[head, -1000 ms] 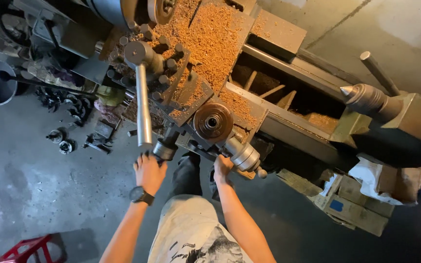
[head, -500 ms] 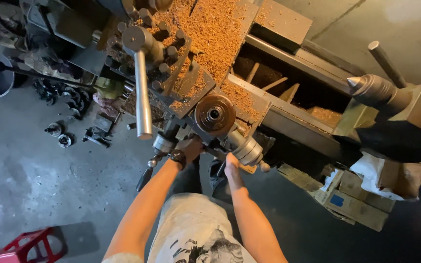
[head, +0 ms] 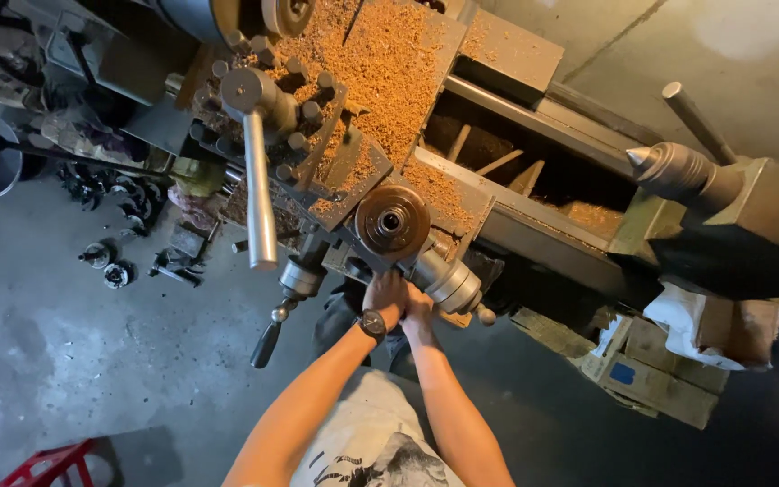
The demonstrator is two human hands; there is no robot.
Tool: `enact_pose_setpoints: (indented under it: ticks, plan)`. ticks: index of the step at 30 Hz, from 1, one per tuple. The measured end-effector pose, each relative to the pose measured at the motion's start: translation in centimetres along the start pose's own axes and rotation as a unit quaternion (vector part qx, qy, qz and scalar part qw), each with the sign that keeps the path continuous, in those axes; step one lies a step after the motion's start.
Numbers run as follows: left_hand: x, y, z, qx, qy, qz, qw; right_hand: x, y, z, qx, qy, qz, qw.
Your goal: The person operates a metal lathe, adjusting the chuck and tool post while wood shavings accumulate on the bed. They use a wrench to tighten the chuck and manipulate the tool post handle to position the cutting tool.
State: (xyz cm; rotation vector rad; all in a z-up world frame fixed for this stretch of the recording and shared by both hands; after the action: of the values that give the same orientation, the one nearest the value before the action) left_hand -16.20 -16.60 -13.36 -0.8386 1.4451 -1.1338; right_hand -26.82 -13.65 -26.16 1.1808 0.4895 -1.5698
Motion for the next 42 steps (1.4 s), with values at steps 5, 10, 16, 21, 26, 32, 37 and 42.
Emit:
enact_pose_setpoints:
  ticks: [5,10,16,21,26,32,37,42]
  plan:
    - [-0.2,-2.8,1.2,-0.133,0.035,-0.058,0.989,0.7,0.5,-1.4,0.016,0.06,0.057,0.996]
    - [-1.7,-6.7,7.9,-0.304,0.01,0.11,0.946,9.0,-6.7,-7.3,0.021,0.114,0.116,0.986]
    - [-1.8,0.1,8.4,-0.208,0.005,0.099,0.973,13.8,-5.0,-8.9,0.048,0.172,0.143,0.973]
    - [-1.7,0.3,5.1,-0.209,0.014,-0.116,0.971,13.3,-6.4,-10.0,-0.008,0.236,0.045,0.971]
    - [0.3,1.0,0.1,-0.012,0.002,0.042,0.999,1.7,-1.3,-3.3,-0.041,0.208,0.0,0.977]
    - [0.9,0.7,-0.5,0.008,-0.018,0.071,0.997,1.9,-0.6,-2.5,-0.023,0.188,-0.019,0.982]
    - [-1.6,-3.2,4.6,-0.144,0.063,0.057,0.986,12.5,-9.3,-11.2,-0.006,0.173,-0.033,0.984]
    - [-1.8,2.9,8.5,-0.214,0.098,0.073,0.969,17.5,-8.0,-12.0,-0.007,0.148,0.062,0.987]
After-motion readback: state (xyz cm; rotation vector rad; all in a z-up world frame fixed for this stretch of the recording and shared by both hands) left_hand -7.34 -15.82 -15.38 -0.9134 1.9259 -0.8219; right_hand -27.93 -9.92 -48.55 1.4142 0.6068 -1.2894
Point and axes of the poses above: each hand's wrist, its own x-axis towards the middle knuckle, its own y-axis out of the palm, z = x × y, the point moved 7 cm from there along x, towards the middle knuckle, and after that the axes turned 6 degrees about y, right-handed, at the moved point
